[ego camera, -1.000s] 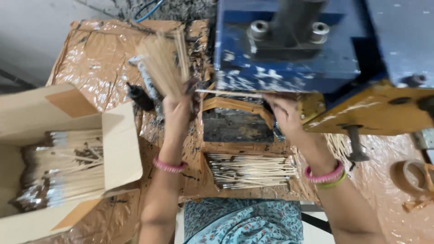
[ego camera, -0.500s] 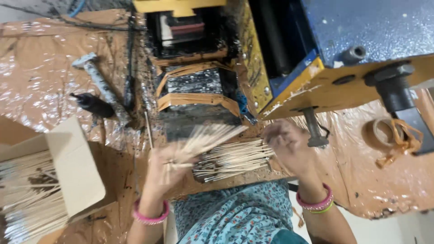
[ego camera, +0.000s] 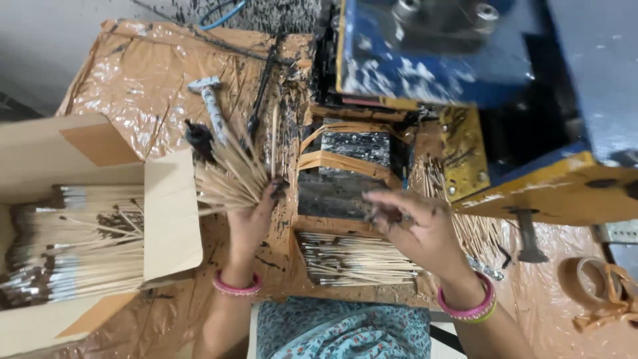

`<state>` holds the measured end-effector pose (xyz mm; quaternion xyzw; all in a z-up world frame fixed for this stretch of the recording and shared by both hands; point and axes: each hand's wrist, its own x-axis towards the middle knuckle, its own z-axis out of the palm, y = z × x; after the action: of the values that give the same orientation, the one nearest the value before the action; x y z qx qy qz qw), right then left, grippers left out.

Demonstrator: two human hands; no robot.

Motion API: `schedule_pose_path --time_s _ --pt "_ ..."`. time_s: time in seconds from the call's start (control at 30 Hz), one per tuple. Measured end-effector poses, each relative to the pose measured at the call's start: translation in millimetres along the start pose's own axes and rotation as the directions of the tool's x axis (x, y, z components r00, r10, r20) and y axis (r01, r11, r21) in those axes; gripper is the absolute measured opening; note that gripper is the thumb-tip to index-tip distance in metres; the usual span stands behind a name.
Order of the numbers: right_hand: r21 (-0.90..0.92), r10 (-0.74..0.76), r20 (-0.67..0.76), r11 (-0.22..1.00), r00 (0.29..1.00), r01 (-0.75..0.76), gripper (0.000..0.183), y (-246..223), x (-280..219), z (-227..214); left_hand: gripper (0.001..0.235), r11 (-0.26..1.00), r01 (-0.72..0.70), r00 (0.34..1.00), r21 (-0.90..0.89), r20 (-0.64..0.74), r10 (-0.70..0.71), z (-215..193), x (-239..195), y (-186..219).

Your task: Operating an industrial machine to process wooden sticks, feeding them into the intake and collecting processed sticks into a box.

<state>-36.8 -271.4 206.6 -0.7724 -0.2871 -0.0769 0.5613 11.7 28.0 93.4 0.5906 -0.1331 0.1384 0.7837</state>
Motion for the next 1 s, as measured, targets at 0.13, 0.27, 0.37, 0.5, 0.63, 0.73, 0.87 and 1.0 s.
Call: schedule_pose_path --time_s 0.13,0.27,0.37,0.5,0.63,0.73,0.87,1.0 --pt "-0.2 0.269 -0.033 0.942 0.963 -0.27 0.032 16.4 -35.4 2.6 0.023 0.936 0.023 0.997 0.35 -0.08 0.005 -38.2 -64.3 -74.1" --pt "-0.205 0.252 -0.053 0.944 0.966 -0.258 0.028 13.3 -39.0 8.8 0.011 0.87 0.203 0.961 0.45 -0.261 -0.089 -67.4 -101.3 -98.9" --pt "-0.151 0.096 -0.032 0.984 0.995 -0.1 0.027 11.5 -41.0 21.2 0.015 0.888 0.268 0.931 0.374 -0.336 -0.14 -50.9 -86.4 -48.2" --pt "-0.102 0.099 -0.053 0.989 0.994 -0.104 0.027 9.8 -45.6 33.2 0.01 0.934 0.085 0.985 0.348 -0.168 -0.027 -21.8 -84.0 -13.4" --pt "0.24 0.252 -0.167 0.948 0.953 -0.208 0.03 20.2 -54.7 28.9 0.023 0.881 -0.243 0.931 0.407 0.354 0.093 -7.4 -73.1 1.0" --pt "0.217 0.223 -0.26 0.961 0.94 -0.169 0.018 24.3 -52.6 12.9 0.016 0.92 -0.174 0.92 0.352 0.39 0.024 -5.9 -51.6 15.7" --pt "0.19 0.277 -0.211 0.952 0.937 -0.238 0.015 10.0 -30.2 -1.2 0.016 0.964 0.083 0.972 0.253 0.193 -0.134 10.3 -10.7 63.3" --pt "-0.222 -0.084 -0.157 0.974 0.984 0.048 0.021 6.0 18.4 -7.1 0.018 0.974 0.101 0.992 0.205 0.048 -0.113 20.6 35.7 72.9"
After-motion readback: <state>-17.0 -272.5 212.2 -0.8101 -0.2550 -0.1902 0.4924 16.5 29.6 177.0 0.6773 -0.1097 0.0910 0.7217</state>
